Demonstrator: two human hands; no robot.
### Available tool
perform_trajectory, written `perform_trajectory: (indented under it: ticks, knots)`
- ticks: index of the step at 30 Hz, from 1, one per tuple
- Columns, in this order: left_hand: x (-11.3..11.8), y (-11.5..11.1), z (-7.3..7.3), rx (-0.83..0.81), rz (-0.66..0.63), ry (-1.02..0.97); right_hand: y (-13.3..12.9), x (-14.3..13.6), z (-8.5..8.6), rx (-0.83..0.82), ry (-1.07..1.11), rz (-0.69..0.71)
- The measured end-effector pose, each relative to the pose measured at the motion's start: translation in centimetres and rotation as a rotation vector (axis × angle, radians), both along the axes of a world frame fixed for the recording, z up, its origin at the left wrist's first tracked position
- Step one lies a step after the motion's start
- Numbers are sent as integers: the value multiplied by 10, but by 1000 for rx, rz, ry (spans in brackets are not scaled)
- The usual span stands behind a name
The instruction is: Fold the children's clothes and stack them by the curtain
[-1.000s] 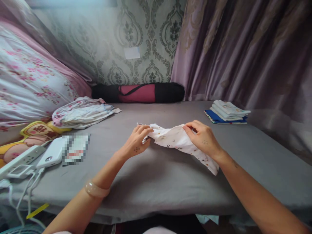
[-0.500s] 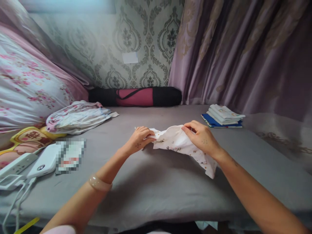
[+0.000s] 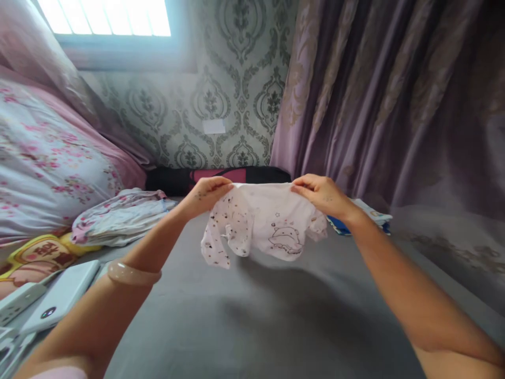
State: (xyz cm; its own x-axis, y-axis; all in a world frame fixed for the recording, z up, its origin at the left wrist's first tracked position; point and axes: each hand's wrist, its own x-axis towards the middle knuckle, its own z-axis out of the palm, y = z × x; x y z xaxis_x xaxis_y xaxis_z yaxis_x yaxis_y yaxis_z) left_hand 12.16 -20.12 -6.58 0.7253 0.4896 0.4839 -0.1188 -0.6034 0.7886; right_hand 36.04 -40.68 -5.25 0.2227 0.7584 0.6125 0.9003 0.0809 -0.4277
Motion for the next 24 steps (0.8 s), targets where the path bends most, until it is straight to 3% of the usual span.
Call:
perform_trajectory:
  ticks: [3,6,9,16,19,24]
  knots:
    - [1,16,33,26,-19,27,12,4,20,78,35,12]
    - [1,29,46,126,-151,238,24,5,26,-98,-25,147]
    - [2,34,44,111,-94,147,35,9,25,-95,17,170]
    - [12,33,25,-75,-105,49,50,16,19,-114,250,230]
    - [18,33,19,-110,-124,70,53,15,13,-191,316,301]
    - [20,30,16,-190,-99,134,51,14,10,-232,343,282]
